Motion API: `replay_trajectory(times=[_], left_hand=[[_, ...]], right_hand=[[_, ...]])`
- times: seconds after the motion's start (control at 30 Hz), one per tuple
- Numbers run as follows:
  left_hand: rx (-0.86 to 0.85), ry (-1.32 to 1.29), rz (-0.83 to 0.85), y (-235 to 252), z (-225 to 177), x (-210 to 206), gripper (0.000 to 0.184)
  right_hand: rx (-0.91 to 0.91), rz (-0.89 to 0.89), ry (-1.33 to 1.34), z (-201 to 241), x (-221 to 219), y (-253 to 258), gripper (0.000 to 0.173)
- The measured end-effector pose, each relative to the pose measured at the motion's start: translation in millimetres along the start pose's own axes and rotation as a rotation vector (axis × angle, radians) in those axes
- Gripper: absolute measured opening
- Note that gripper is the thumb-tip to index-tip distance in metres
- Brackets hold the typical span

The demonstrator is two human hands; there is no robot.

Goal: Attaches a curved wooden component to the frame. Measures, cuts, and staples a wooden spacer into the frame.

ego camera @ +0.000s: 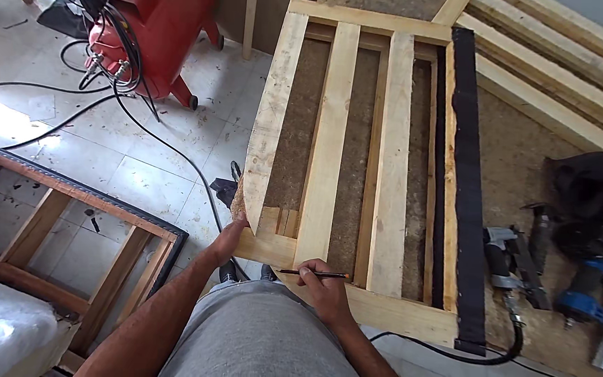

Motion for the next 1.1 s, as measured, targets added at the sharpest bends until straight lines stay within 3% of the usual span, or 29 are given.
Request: replay_trajectory(times=[0.23, 1.1], left_hand=[[-0.010, 0.004, 0.012, 0, -1, 0, 0.077], [-0.015, 0.003, 0.002, -1, -2, -1, 0.078]], right_hand=[[-0.030, -0.080, 0.166, -19, 14, -2, 0.035], [-0.048, -0.043, 0.142, -31, 15, 2, 0.031]])
Point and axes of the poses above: each hand's wrist, its own y-axis towards the middle knuckle, its own x-axis out of the back of the hand, z = x × y, the point moved 10 cm from there along y, towards the middle knuckle, and after that the axes turned 14 degrees about x, right-handed, at the moved point
